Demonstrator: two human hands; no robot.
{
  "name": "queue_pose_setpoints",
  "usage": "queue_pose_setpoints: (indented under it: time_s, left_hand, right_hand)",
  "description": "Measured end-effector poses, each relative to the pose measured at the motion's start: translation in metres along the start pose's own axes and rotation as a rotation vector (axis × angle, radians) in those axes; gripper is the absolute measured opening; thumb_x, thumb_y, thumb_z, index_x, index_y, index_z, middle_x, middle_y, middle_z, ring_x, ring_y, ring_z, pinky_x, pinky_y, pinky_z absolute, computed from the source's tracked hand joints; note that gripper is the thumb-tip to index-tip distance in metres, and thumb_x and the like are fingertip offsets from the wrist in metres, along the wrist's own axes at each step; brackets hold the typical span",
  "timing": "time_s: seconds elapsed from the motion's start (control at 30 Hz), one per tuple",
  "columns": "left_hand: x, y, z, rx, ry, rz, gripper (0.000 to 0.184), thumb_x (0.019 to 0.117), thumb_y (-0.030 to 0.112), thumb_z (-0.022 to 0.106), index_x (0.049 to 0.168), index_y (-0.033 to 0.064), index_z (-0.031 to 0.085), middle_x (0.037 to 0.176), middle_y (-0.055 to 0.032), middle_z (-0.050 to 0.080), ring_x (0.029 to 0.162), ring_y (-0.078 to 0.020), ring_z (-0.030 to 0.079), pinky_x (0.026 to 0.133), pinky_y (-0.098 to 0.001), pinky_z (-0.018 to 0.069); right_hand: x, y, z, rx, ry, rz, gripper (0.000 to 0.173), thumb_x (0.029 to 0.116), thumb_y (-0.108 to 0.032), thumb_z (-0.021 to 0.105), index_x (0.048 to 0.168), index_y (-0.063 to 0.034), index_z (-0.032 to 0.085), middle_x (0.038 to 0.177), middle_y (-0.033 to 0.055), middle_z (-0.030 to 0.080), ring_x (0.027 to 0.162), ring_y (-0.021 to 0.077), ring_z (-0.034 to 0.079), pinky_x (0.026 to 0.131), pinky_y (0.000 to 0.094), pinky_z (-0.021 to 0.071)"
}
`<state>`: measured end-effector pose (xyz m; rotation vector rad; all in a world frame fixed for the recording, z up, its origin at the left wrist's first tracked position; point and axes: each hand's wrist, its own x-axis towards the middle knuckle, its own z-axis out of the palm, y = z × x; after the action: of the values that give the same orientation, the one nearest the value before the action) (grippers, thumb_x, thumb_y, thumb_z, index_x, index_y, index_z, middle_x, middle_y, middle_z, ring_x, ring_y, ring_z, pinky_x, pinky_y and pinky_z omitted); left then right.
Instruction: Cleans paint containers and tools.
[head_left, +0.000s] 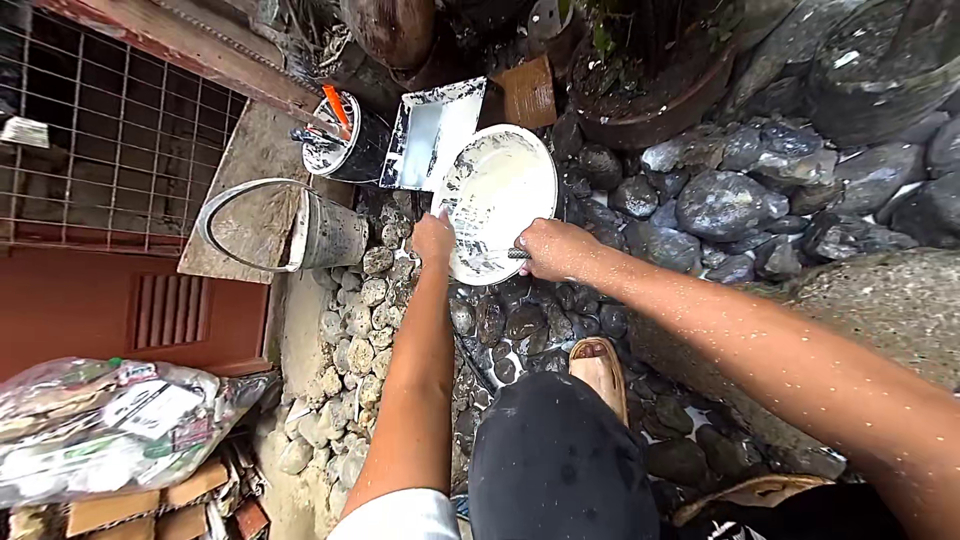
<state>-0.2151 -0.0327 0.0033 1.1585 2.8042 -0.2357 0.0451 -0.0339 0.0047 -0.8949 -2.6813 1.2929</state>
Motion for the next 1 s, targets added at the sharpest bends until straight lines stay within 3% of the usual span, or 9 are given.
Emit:
queue_pose_setpoints:
  time_s: [0.17,0.27,0.33,0.4,0.5,0.63,0.83,0.93,1.0]
  left_hand:
    - [-0.028,-0.019,-0.022,0.056,-0.416,0.102,0.123,0.0875,0.008,0.076,0.160,0.0052,-0.024,0.160,-0.0383,0.024,0.133,-0.0510,0.051,0.106,-0.0624,0.0467]
    - [-0.033,-0.018,-0.008,-0.034,-0.180,0.106,0.093,0.0910,0.011,0.072,0.161,-0.0029,0.013,0.143,-0.0388,0.049,0.127,-0.0537,0.056,0.104,-0.0671,0.0459]
    - [-0.024,-0.007,0.001,-0.069,0.013,0.027,0.052,0.1045,0.030,0.057,0.139,-0.0083,0.051,0.130,-0.0338,0.061,0.122,-0.0490,0.061,0.101,-0.0660,0.0485]
    - [-0.019,0.000,0.006,-0.036,0.078,-0.058,0.062,0.1098,0.049,0.039,0.123,-0.0061,0.065,0.127,-0.0303,0.065,0.120,-0.0456,0.063,0.097,-0.0666,0.0495]
    - [-0.024,-0.004,0.002,-0.057,0.021,-0.016,0.054,0.1098,0.037,0.044,0.133,-0.0098,0.057,0.131,-0.0340,0.061,0.124,-0.0477,0.060,0.102,-0.0649,0.0476]
    - [-0.035,-0.032,-0.010,-0.284,-0.296,0.108,0.096,0.0913,0.001,0.061,0.164,0.0026,-0.002,0.159,-0.0293,0.035,0.142,-0.0417,0.045,0.113,-0.0599,0.0416]
    - [-0.052,-0.008,0.009,-0.080,0.098,-0.132,0.061,0.1088,0.050,0.041,0.121,-0.0037,0.067,0.122,-0.0287,0.067,0.118,-0.0446,0.065,0.095,-0.0648,0.0510]
    - [-0.040,-0.010,0.009,-0.073,0.035,-0.091,0.061,0.1105,0.046,0.039,0.123,-0.0082,0.064,0.125,-0.0318,0.065,0.121,-0.0453,0.063,0.099,-0.0639,0.0500]
    - [-0.038,-0.023,0.003,-0.168,-0.122,0.064,0.059,0.1043,0.021,0.057,0.148,-0.0137,0.036,0.140,-0.0372,0.053,0.131,-0.0489,0.055,0.108,-0.0637,0.0439]
  right_hand:
    - [-0.001,0.001,-0.004,0.032,-0.010,0.005,0.022,0.0942,-0.021,0.076,0.100,-0.0011,0.069,0.102,0.0196,0.068,0.101,0.0383,0.068,0.083,0.0596,0.0544]
    - [0.000,0.003,-0.003,0.031,0.003,0.009,0.025,0.0948,-0.025,0.076,0.101,-0.0015,0.069,0.101,0.0198,0.068,0.101,0.0387,0.068,0.083,0.0601,0.0543]
    - [0.002,0.002,-0.006,0.013,0.017,0.024,0.028,0.0957,-0.028,0.075,0.105,-0.0018,0.070,0.105,0.0204,0.069,0.104,0.0395,0.068,0.084,0.0608,0.0545]
    - [0.003,0.001,-0.004,0.025,0.015,0.049,0.032,0.0948,-0.031,0.076,0.105,-0.0018,0.069,0.106,0.0207,0.068,0.105,0.0398,0.067,0.084,0.0615,0.0544]
    - [0.005,0.001,-0.001,0.146,0.061,0.056,0.035,0.0930,-0.038,0.067,0.090,-0.0031,0.067,0.093,0.0178,0.066,0.092,0.0365,0.067,0.072,0.0598,0.0524]
    - [-0.001,-0.024,0.000,0.217,0.085,-0.052,0.026,0.1005,-0.022,0.057,0.094,0.0006,0.068,0.100,0.0201,0.068,0.102,0.0366,0.067,0.083,0.0586,0.0527]
    - [0.010,-0.034,-0.005,0.256,0.149,-0.108,0.023,0.1038,-0.017,0.057,0.099,0.0026,0.068,0.098,0.0205,0.067,0.099,0.0357,0.067,0.085,0.0551,0.0532]
    - [0.014,-0.028,0.000,0.296,0.171,-0.138,0.024,0.1042,-0.017,0.057,0.097,0.0025,0.069,0.095,0.0194,0.068,0.095,0.0344,0.068,0.084,0.0541,0.0530]
    - [0.017,-0.024,0.004,0.307,0.143,-0.173,0.026,0.1041,-0.016,0.058,0.093,0.0034,0.070,0.093,0.0194,0.067,0.093,0.0341,0.067,0.083,0.0541,0.0516]
